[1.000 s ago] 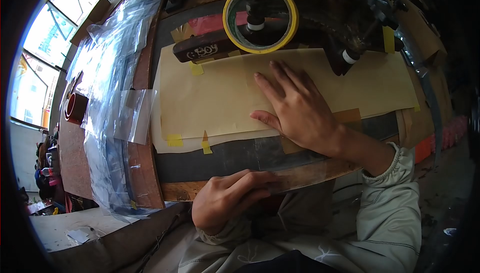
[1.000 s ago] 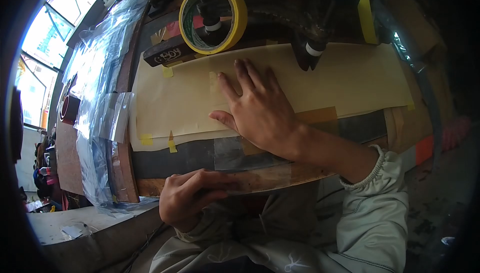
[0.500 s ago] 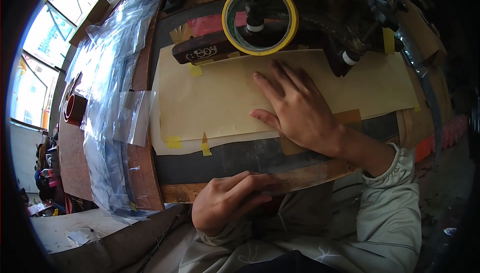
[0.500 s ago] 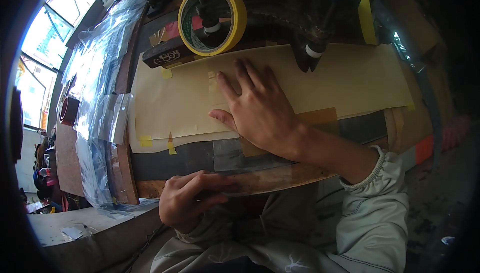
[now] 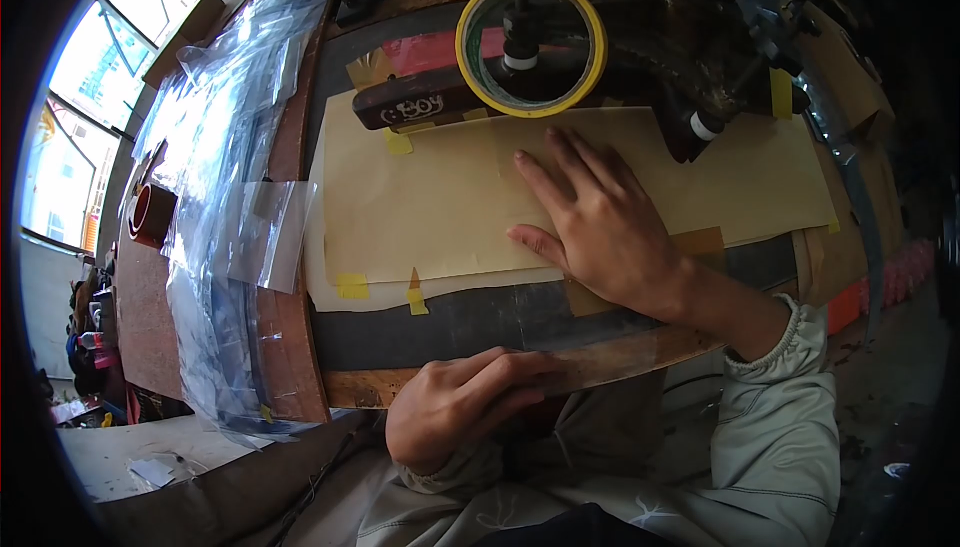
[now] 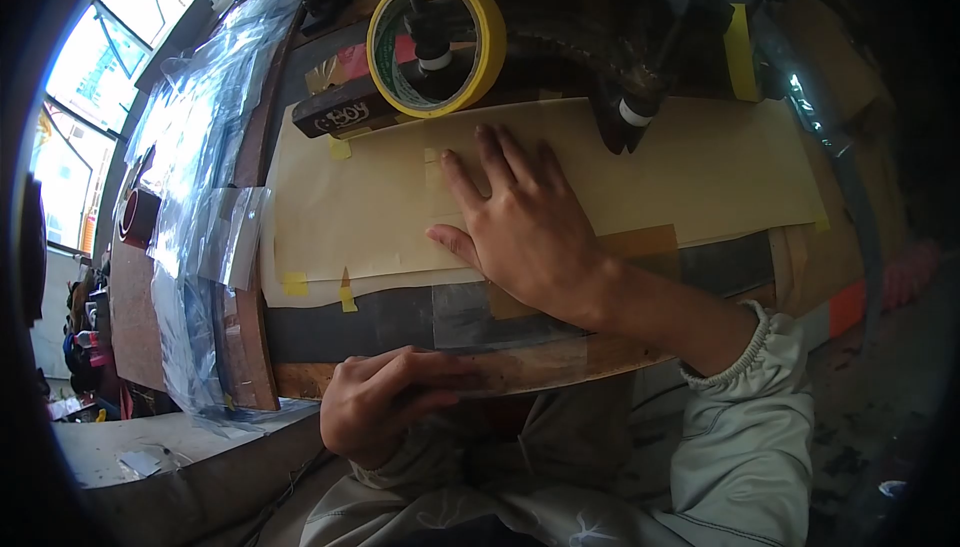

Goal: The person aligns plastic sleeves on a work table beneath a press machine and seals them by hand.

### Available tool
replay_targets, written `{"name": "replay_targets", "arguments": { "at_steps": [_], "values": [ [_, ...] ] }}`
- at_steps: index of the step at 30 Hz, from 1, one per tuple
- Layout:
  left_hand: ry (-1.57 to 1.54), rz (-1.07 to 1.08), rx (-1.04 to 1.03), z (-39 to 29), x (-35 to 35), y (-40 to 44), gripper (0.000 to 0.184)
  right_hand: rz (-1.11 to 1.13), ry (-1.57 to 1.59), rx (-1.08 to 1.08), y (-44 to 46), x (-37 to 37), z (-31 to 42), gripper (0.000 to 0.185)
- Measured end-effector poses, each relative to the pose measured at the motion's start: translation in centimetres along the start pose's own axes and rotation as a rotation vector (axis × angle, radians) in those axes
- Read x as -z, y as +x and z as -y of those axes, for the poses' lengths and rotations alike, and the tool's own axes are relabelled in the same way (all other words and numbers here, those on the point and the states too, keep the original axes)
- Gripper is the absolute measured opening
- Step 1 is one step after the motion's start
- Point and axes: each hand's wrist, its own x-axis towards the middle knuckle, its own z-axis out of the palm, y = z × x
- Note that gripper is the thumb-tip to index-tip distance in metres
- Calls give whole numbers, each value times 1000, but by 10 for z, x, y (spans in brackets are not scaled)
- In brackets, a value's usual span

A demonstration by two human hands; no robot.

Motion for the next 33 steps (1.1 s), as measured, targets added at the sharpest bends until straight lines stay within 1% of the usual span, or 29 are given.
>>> {"name": "replay_targets", "arguments": {
  "at_steps": [3,9,12,16,21,24,27,30,31,33],
  "values": [
    [-4,-12,0,0,-2,-1,27,-36,9,20,-1,-4,-2,63],
    [6,-18,-6,1,-1,0,27,-35,-15,32,0,-4,-1,62],
    [6,-27,-4,0,-2,0,27,31,-24,-2,0,-1,1,62],
    [-32,-17,18,1,-1,-1,27,53,-26,-13,2,-2,2,62],
    [-1,-20,-1,2,1,1,28,54,22,-29,1,-2,1,60],
    [-8,-39,-10,1,1,1,29,-54,302,-4,-11,18,1,55],
    [-3,-78,-20,-2,-2,0,31,-28,623,-234,-47,52,31,49],
    [34,-133,81,-8,-1,2,31,-187,575,-260,-85,53,64,47],
    [-89,-159,108,-7,-5,2,30,-241,416,-257,-95,40,70,46],
    [-51,-233,39,2,-10,4,29,-369,206,-190,-102,13,71,46]
  ]
}}
